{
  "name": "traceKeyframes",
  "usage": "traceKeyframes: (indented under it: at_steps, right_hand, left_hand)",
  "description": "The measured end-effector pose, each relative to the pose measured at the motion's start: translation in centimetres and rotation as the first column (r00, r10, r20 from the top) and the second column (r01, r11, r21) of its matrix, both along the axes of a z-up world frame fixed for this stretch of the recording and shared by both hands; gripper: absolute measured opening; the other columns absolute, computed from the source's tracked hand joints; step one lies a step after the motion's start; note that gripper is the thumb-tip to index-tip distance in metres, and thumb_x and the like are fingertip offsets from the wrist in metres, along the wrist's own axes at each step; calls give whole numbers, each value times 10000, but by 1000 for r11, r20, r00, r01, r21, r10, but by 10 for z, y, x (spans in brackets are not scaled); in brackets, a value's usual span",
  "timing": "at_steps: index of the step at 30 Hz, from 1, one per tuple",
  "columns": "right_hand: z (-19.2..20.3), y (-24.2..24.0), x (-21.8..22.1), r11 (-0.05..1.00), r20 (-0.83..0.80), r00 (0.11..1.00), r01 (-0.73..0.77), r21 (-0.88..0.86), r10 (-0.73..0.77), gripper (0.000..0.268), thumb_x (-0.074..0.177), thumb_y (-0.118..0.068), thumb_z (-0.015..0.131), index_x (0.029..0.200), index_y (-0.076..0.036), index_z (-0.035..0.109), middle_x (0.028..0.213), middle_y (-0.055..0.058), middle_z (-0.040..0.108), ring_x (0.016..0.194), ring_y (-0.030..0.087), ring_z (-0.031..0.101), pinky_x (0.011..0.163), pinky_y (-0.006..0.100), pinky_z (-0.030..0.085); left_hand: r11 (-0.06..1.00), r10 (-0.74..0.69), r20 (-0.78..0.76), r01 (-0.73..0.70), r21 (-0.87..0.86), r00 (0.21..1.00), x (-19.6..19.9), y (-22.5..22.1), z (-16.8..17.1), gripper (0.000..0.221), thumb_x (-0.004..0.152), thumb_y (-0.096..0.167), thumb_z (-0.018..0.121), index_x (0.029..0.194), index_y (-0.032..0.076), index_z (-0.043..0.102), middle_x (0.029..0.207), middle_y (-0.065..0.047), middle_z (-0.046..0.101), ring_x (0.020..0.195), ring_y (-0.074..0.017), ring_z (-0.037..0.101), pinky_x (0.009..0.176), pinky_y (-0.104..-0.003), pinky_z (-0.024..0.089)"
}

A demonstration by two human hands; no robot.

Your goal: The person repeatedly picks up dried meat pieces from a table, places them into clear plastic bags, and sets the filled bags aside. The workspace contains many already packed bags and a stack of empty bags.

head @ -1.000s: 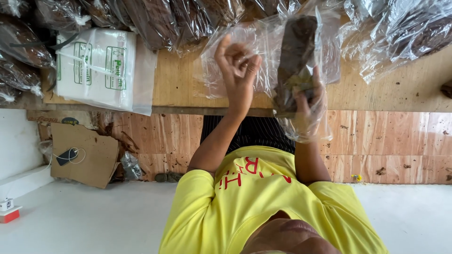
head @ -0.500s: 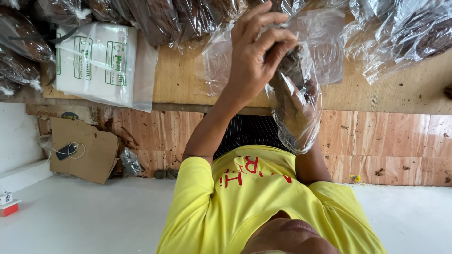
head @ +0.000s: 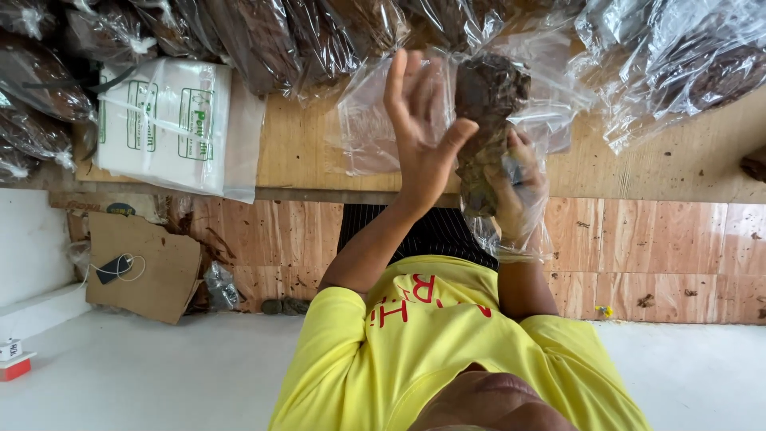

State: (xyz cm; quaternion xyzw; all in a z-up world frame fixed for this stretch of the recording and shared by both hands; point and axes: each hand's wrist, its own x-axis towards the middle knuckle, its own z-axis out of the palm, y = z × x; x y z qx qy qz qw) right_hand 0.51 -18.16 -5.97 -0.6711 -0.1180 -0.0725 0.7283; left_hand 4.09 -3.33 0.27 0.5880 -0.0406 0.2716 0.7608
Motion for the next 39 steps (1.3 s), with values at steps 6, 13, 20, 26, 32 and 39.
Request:
traceKeyframes:
  at_steps: [6,13,20,26,32,39]
  right_hand:
    - [3,8,6,999,67,998,8,-41,-5,415,1056,-224,648,1458,-184,551,1477,118,521,1413,303,464,1195,468,487]
    - [14,15,6,974,-58,998,-6,228,20,549,988,-149,655,1504,-61,490,1488,149,473,1402,301,475,1193,446,468]
    - [7,13,7,959,-31,995,-80,272,92,530,999,-132,653,1507,-127,502,1526,128,495,1435,289,475,1208,496,478]
    - [8,15,5,955,-143,979,-104,276,148,539,1019,-139,634,1525,-69,465,1439,129,531,1373,276,506,1185,424,486]
    - [15,14,14,964,-75,986,-127,234,148,548,1022,-102,630,1538,-71,448,1430,219,541,1296,342,553,1135,565,428]
    - [38,3,24,947,23,964,-265,183,266,630,1031,-261,630,1584,-107,372,1590,201,393,1492,327,400,1276,510,431]
  left_hand:
    - [819,-238,-72,161,-551,969,13,-1,-20,280,984,202,765,1200,94,622,1118,-52,665,1037,-156,637,907,-293,562]
    - [873,-202,-136,116,-473,970,15,8,-24,104,988,201,711,1012,101,697,930,5,682,892,-136,630,841,-288,529]
    - [774,-284,-68,186,-605,956,21,14,-46,768,925,268,824,1506,193,328,1419,-158,435,1403,-311,477,1019,-494,612]
    - [782,-509,-249,322,-534,824,16,3,-51,870,819,435,877,1529,236,415,1202,-183,636,971,-274,707,864,-426,664]
    - [856,-479,-322,352,-379,817,6,-9,-73,552,1036,437,722,1430,73,594,1326,-193,653,1285,-332,591,1091,-562,460]
    - [755,-532,-358,237,-612,768,28,4,-31,641,783,515,820,1097,-7,619,944,-115,720,821,-285,712,776,-389,642]
